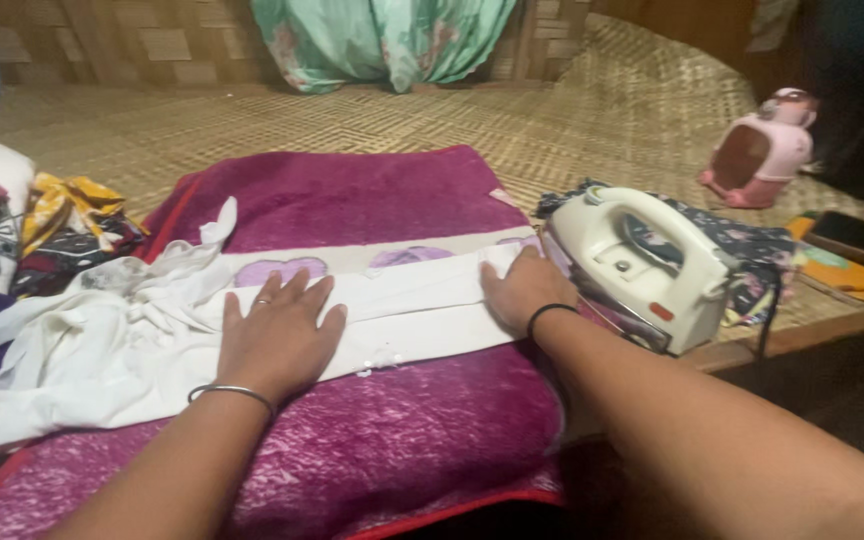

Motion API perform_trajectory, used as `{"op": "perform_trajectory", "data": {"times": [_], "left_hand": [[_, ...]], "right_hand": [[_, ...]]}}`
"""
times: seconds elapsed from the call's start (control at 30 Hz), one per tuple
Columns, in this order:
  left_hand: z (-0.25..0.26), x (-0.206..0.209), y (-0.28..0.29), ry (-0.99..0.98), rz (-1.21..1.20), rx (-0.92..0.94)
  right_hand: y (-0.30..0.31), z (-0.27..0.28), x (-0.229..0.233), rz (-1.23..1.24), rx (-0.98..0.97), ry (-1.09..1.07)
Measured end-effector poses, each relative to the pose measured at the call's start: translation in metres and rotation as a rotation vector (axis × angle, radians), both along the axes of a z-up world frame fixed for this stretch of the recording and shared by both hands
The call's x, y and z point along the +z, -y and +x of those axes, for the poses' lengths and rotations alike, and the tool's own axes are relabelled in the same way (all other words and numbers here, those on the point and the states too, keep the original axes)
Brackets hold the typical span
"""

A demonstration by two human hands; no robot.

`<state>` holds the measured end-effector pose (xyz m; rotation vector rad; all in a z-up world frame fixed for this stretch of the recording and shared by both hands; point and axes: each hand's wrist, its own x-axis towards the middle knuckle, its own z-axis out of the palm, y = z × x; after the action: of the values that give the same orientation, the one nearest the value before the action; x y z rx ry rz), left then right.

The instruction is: The person irons a dark floral garment and a white garment on a small ironing board placed on the floor. They smooth, fold, and press each item with a handheld iron, then set the finished pieces aside.

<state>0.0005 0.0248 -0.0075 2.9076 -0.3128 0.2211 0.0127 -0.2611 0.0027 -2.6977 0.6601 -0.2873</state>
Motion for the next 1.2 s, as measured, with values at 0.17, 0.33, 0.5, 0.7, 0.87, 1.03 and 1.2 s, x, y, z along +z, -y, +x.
{"op": "perform_trajectory", "data": {"times": [0.17,0.33,0.5,0.7,0.87,1.03,1.2], "left_hand": [[-0.002,0.0,-0.002,-0.008,-0.021,-0.001],[-0.004,-0.002,-0.006,0.032,-0.047,-0.015],[-0.002,0.0,-0.005,-0.134,0.05,-0.039],[-0.01,0.005,-0.006,-0.206,0.061,-0.045],[-0.022,0.017,0.006,-0.199,0.069,-0.067],[-0.026,0.027,0.052,-0.182,0.069,-0.163],[-0.042,0.023,0.11,-0.208,0.052,-0.31]], "right_hand": [[0.011,0.0,0.003,0.044,0.165,-0.043],[0.025,0.0,0.001,0.445,0.102,0.037],[0.038,-0.007,0.004,0.588,0.155,0.156],[0.035,-0.018,0.01,0.781,0.174,0.218],[0.049,-0.02,0.038,0.769,0.254,0.245],[0.097,-0.018,0.073,0.532,0.214,0.357],[0.124,-0.01,0.074,0.097,0.278,0.478]]}}
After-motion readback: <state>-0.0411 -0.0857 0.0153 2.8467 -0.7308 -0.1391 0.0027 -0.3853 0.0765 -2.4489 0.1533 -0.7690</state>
